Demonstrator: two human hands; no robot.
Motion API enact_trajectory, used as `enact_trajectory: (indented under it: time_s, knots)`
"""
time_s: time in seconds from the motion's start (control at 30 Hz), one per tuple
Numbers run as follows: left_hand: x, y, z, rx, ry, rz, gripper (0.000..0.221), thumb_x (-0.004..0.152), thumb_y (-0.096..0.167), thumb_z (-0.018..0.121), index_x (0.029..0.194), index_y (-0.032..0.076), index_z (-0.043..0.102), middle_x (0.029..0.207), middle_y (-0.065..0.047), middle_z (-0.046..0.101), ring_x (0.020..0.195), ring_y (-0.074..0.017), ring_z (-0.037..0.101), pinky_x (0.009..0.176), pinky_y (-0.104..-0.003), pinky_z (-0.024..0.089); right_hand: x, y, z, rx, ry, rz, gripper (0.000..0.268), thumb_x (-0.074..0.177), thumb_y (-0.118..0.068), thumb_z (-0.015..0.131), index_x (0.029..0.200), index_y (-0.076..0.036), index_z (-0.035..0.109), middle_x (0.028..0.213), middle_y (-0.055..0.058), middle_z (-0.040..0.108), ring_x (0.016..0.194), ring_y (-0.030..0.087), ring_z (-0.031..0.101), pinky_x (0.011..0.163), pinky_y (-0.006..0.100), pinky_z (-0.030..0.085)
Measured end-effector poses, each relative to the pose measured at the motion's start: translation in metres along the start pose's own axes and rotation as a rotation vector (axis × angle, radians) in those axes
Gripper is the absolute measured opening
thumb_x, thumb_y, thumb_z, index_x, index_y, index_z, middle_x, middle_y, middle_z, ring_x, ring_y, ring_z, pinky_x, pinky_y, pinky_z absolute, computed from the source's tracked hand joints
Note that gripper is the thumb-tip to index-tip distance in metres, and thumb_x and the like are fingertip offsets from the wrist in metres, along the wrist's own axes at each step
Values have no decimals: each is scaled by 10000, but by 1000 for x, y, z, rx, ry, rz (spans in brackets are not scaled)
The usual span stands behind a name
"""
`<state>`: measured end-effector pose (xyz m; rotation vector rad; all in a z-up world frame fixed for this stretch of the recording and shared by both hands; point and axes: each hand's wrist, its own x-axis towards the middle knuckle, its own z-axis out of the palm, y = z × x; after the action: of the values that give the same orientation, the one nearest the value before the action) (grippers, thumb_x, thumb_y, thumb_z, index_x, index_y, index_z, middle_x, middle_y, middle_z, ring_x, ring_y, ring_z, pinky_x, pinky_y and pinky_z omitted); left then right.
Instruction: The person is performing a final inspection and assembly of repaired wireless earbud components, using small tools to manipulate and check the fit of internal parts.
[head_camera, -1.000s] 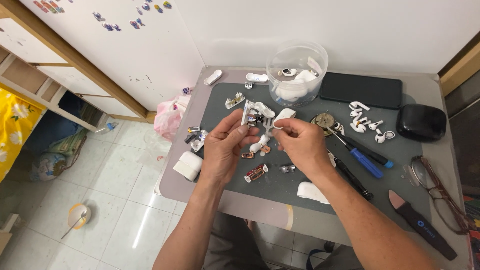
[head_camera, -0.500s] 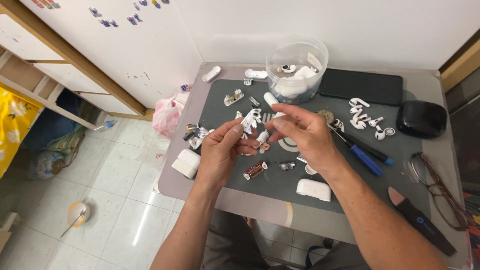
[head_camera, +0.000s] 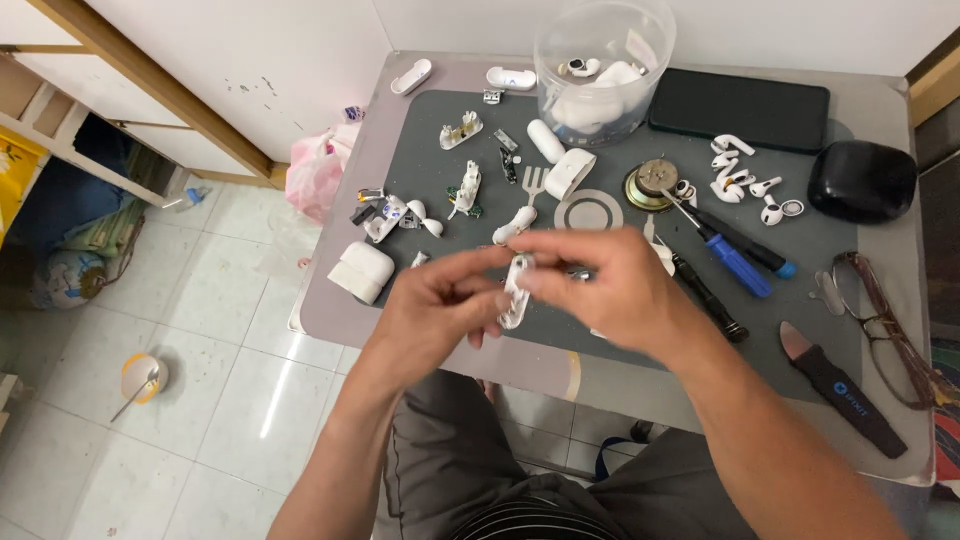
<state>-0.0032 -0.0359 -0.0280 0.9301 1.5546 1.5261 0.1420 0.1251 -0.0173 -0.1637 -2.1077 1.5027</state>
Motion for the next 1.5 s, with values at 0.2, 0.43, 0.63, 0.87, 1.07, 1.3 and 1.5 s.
enact_trajectory:
  time_s: [0.2, 0.43, 0.63, 0.87, 1.07, 1.3, 1.5]
  knots:
    - [-45, -56, 13, -14, 128, -147, 459, 827, -41, 738, 1283, -22, 694, 849, -215, 792, 512, -144, 672, 371, -207, 540, -71, 23, -10, -793, 140, -334, 367, 800, -170, 850, 1157, -202, 772, 1103, -28, 760, 1010, 197, 724, 830, 339, 575]
    - [-40, -44, 35, 542, 135, -164, 431, 865, 161, 743, 1295, 134, 722, 810, -98, 822, 702, -246, 790, 593, -360, 627, -110, 42, -13, -1019, 190, -365, 154, 905, -95, 760, 1042, -164, 775, 1087, 28, 728, 937, 243, 693, 780, 337, 554]
    - [-48, -47, 29, 749, 134, -117, 360, 919, 206, 696, 1277, 191, 738, 689, -71, 782, 642, -251, 760, 617, -357, 602, -131, 48, -27, -1166, 246, -371, 172, 940, -83, 730, 1051, -211, 761, 1133, 6, 717, 932, 234, 677, 785, 321, 515]
    - [-30, -13, 14, 1173, -323, 589, 573, 793, -114, 553, 1328, 88, 591, 1384, -159, 613, 712, -339, 664, 544, -446, 517, -131, 16, -37, -1107, 202, -351, 41, 939, 55, 766, 973, 36, 753, 1086, 191, 740, 988, 332, 716, 967, 409, 575]
    - [-5, -35, 40, 1092, -390, 550, 161, 991, 92, 591, 1146, 74, 628, 917, -81, 634, 658, -326, 617, 450, -461, 454, -142, 18, -34, -999, 313, -411, 66, 917, 83, 755, 980, 103, 754, 1070, 246, 744, 942, 373, 721, 915, 453, 621]
    - [-8, -63, 76, 869, 33, 551, 218, 980, 104, 678, 1197, 92, 669, 1167, -70, 692, 956, -275, 711, 646, -414, 564, -144, 30, -3, -806, 291, -370, 192, 888, 97, 749, 1074, 54, 732, 786, 73, 742, 595, 149, 627, 577, 293, 540]
    - [-18, -46, 27, 1030, 322, 423, 226, 958, 193, 714, 1174, 129, 736, 1178, -39, 732, 1005, -214, 734, 744, -384, 593, -131, 30, 7, -833, 283, -202, 151, 907, -6, 763, 1057, -10, 750, 756, 11, 701, 602, 126, 638, 554, 322, 519]
